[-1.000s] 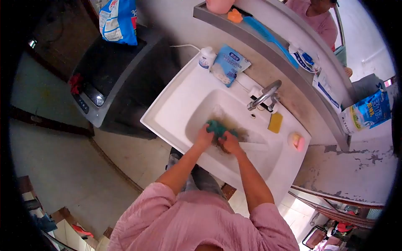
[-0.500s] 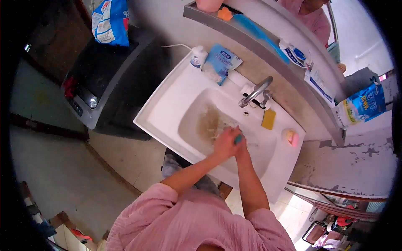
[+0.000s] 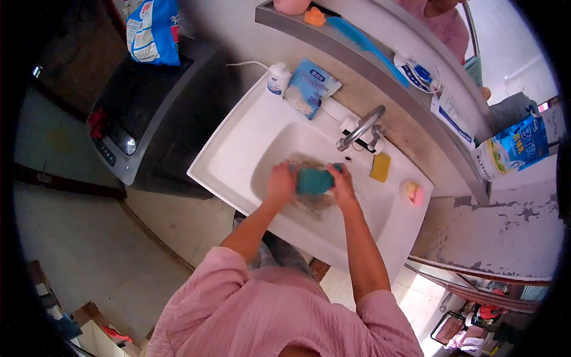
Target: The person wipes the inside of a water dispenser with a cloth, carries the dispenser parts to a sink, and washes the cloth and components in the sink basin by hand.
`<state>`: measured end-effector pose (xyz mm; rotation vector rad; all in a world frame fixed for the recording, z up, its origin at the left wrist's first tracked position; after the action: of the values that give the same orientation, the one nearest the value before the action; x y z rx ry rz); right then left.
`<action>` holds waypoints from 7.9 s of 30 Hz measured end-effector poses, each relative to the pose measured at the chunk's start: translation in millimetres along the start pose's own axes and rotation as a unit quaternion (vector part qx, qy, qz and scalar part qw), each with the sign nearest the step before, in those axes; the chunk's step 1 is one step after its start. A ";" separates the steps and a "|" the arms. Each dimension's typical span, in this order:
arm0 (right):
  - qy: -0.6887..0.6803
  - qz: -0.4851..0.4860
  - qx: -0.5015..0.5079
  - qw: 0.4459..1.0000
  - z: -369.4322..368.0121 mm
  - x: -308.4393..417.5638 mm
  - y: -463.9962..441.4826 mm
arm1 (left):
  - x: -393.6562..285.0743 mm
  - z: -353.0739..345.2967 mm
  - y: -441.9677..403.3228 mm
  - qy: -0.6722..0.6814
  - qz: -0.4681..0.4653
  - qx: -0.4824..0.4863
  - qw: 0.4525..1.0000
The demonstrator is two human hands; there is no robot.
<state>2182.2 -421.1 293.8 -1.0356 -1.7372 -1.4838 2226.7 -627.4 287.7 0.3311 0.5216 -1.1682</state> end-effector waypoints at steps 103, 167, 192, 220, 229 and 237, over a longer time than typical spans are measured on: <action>0.401 0.388 -0.135 0.819 -122.2 93.6 -64.3 | -39.9 31.7 -133.5 0.108 -0.197 0.042 0.973; 0.002 0.274 -0.141 0.951 -75.5 78.1 -27.8 | -223.1 -33.7 -216.5 0.213 -0.345 0.231 0.884; -0.005 0.199 -0.160 0.967 -131.0 34.5 -40.1 | 43.4 126.1 -205.4 0.213 -0.075 -0.051 0.973; 0.422 0.413 0.222 0.776 -291.0 12.4 34.5 | 89.8 140.9 -187.6 0.248 -0.042 -0.019 0.968; 0.177 0.225 0.249 0.925 -138.3 -61.2 75.5 | 125.1 134.5 -116.5 0.273 -0.004 0.012 0.962; 0.288 0.249 -0.101 0.919 -42.8 28.7 39.8 | 54.2 115.2 -42.7 0.238 -0.084 0.062 0.966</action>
<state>2201.0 -456.1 345.4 -0.9218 -0.8451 -1.4489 2227.7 -743.6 355.0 0.6960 0.9104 -1.2913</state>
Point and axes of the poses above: each hand's wrist, its own y-axis away from the middle knuckle, its own z-axis out of the back of the hand, x = y × z, the point moved 10 cm from there along -y, towards the middle knuckle, and after that the axes turned 10 degrees about -y, right-handed, at the moved point
